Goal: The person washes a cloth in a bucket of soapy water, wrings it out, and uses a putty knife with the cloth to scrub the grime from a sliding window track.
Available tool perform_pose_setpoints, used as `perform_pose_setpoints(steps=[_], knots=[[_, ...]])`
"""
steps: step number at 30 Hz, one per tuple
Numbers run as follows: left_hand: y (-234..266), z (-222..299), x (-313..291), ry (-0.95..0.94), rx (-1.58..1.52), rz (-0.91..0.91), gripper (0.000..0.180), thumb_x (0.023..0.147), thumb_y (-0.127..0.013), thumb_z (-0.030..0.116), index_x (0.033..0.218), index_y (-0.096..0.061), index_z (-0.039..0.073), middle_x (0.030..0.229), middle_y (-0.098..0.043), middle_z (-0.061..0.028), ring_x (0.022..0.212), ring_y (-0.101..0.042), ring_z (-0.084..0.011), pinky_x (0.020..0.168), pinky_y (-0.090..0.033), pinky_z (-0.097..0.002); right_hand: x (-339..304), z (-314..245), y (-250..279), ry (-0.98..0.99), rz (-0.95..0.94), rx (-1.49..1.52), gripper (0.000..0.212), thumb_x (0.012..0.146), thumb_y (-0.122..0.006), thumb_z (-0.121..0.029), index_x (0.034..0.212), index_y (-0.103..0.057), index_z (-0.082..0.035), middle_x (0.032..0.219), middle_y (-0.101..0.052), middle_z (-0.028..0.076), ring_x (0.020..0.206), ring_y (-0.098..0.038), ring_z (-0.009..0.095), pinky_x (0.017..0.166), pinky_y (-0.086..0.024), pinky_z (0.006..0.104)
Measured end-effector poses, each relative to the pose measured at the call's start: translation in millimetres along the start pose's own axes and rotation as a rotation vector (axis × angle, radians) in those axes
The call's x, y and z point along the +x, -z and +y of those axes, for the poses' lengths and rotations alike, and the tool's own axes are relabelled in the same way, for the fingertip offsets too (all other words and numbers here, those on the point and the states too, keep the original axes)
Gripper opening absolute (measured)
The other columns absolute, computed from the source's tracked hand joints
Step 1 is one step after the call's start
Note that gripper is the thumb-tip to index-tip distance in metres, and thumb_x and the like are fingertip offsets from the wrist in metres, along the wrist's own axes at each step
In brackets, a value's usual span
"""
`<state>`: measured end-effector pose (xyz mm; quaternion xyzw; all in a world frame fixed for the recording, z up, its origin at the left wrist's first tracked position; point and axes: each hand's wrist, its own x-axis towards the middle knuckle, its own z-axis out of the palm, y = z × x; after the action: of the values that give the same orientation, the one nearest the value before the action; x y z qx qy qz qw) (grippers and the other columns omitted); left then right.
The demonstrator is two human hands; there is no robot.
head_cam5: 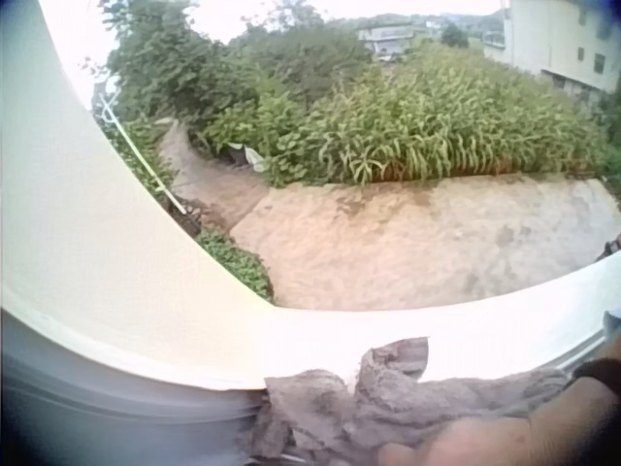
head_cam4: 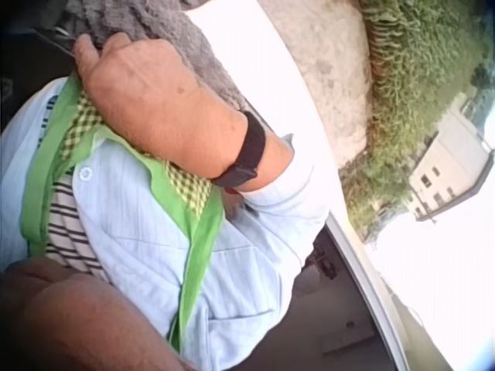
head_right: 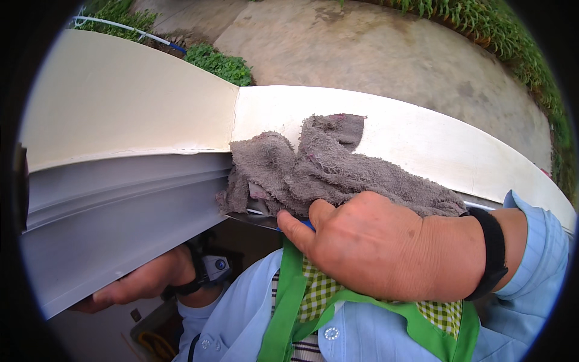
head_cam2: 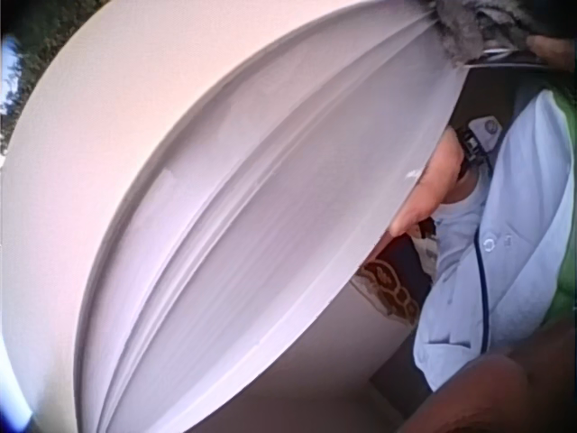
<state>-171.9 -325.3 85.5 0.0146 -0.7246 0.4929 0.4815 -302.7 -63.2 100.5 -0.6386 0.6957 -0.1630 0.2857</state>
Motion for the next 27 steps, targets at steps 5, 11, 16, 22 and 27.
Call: perform_pose_setpoints(steps=[5,11,16,22,27], knots=[[14,5,-13,0.001,-0.025,-0.037,0.074,0.102,-0.047,0.030,0.151,-0.008,-0.008,0.153,-0.025,-0.0269,0.139,-0.036,-0.0381,0.113,-0.035,-0.0467,-1,7,-36,0.035,0.011,-0.040,0.059,0.081,-0.052,-0.005,0.138,-0.043,0.009,0.082,-0.055,0.016,0.063,-0.062,0.028,0.050,-0.052,0.0369],[16,-2,-18,0.051,-0.012,-0.010,0.073,0.102,-0.046,0.031,0.152,-0.008,-0.007,0.150,-0.031,-0.0263,0.136,-0.040,-0.0368,0.109,-0.039,-0.0443,-6,6,-49,0.053,0.164,-0.128,0.059,0.081,-0.053,-0.007,0.139,-0.045,0.005,0.078,-0.051,0.013,0.058,-0.060,0.024,0.043,-0.049,0.0368],[14,2,-17,0.002,-0.023,0.011,0.076,0.101,-0.047,0.034,0.153,-0.007,-0.005,0.146,-0.034,-0.0260,0.133,-0.042,-0.0372,0.108,-0.039,-0.0451,-8,9,-50,-0.029,0.222,-0.169,0.064,0.082,-0.053,-0.007,0.143,-0.040,0.003,0.082,-0.051,0.013,0.056,-0.057,0.024,0.044,-0.048,0.0360],[17,5,-26,-0.020,-0.058,-0.008,0.074,0.102,-0.045,0.034,0.153,-0.007,-0.005,0.147,-0.032,-0.0268,0.131,-0.042,-0.0391,0.110,-0.035,-0.0479,-18,12,-45,-0.083,0.179,0.136,0.064,0.081,-0.058,-0.007,0.141,-0.042,0.004,0.082,-0.056,0.016,0.062,-0.060,0.029,0.050,-0.050,0.0397],[16,11,-19,-0.076,-0.005,-0.008,0.062,0.106,-0.032,0.026,0.152,-0.005,-0.007,0.155,-0.020,-0.0268,0.142,-0.030,-0.0373,0.116,-0.032,-0.0448,-19,20,-41,-0.059,0.082,0.357,0.060,0.080,-0.061,-0.005,0.136,-0.046,0.007,0.079,-0.060,0.018,0.069,-0.064,0.033,0.055,-0.052,0.0426]])
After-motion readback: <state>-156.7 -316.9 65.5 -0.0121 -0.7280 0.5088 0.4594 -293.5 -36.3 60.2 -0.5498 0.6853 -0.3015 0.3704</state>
